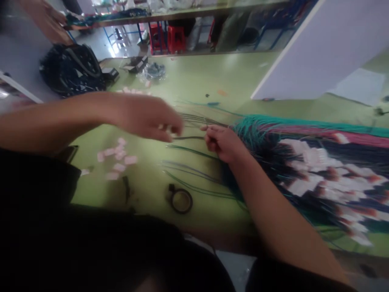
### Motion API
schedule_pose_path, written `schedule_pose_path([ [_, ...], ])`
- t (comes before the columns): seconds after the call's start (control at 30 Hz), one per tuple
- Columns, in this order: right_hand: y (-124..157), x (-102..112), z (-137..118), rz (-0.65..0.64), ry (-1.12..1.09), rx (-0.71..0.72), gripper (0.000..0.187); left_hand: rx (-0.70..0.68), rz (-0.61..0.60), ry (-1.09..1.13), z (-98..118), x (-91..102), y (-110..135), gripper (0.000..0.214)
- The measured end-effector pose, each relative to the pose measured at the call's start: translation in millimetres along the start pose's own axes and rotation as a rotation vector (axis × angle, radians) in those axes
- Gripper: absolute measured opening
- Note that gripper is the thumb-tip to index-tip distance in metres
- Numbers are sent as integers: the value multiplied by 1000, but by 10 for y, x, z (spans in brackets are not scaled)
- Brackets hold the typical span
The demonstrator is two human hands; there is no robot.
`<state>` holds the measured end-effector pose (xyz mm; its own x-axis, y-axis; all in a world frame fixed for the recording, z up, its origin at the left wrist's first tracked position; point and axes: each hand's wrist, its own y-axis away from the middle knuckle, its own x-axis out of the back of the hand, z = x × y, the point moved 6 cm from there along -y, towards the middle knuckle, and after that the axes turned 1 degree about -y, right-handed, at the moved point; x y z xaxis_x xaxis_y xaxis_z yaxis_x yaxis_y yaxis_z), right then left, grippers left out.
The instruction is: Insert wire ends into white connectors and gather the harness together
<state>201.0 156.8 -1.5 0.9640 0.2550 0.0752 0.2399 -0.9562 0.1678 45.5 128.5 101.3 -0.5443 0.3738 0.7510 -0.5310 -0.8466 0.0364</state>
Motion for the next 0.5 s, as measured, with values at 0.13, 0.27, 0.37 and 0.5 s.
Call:
schedule_pose_path([
  [0.13, 27, -39, 69, 6, -176, -157, 16, 63, -312, -344, -585, -171, 1063, 37],
  [0.27, 39, -72, 63, -20, -142, -112, 12, 196, -104, -576, -1096, -596, 1534, 71],
  [0.37, 39, -77, 76, -27, -89, -101, 10, 236, 76, -672, -1366, -679, 1498, 49],
  [0.5, 16, -50, 100, -16, -35, -84, 8, 229, 192, -761, -1540, -465, 1149, 46],
])
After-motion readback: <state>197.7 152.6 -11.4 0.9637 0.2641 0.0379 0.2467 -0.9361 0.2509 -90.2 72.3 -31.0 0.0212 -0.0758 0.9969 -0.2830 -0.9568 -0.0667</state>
